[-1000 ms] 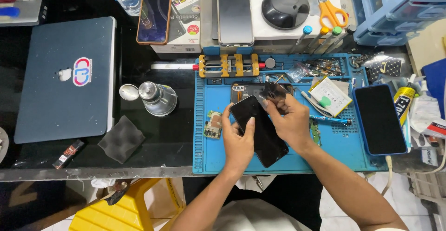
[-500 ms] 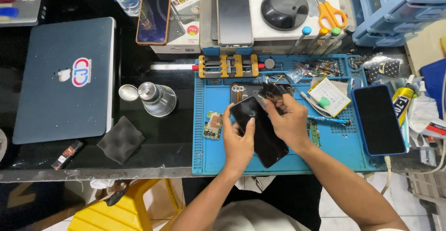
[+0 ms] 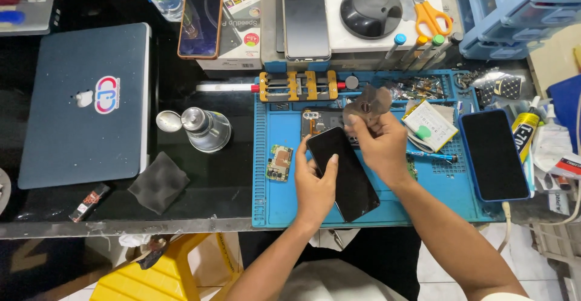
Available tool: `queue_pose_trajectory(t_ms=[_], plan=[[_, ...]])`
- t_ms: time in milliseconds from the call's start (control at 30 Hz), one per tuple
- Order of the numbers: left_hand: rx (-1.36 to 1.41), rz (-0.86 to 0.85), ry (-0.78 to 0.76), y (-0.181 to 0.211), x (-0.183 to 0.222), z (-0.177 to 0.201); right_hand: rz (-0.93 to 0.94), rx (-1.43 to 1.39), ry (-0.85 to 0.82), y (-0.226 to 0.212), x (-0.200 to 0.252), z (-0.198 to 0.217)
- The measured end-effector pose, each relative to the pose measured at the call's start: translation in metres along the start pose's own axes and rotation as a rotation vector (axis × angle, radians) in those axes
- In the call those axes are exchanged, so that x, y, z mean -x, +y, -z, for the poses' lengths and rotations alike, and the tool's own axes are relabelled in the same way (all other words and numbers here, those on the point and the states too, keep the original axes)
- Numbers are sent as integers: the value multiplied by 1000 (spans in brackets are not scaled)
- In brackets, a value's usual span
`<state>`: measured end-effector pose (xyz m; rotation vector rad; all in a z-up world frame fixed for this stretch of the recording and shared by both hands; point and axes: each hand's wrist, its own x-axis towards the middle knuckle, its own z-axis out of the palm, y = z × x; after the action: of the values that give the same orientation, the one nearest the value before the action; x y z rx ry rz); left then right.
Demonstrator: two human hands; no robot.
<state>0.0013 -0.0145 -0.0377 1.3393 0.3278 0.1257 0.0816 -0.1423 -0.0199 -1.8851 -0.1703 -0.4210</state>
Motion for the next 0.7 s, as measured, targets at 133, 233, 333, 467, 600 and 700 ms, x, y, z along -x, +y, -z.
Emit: queue_pose_trajectory(t_ms=[133, 233, 333, 467, 600, 700], plan=[[53, 0, 16, -10, -4, 3, -10, -86, 16, -27, -8, 2], [78, 11, 6, -12, -5, 6, -149, -152, -135, -47, -20, 2], [114, 26, -11, 0, -2, 5, -180, -135, -277, -81, -30, -16], [53, 59, -52, 14, 1, 7, -160, -158, -440, -96, -44, -60], [9, 91, -71, 3, -2, 10, -170, -210, -558, -121, -47, -117], [80, 84, -81, 35, 4, 9, -214, -195, -557, -132, -48, -153]])
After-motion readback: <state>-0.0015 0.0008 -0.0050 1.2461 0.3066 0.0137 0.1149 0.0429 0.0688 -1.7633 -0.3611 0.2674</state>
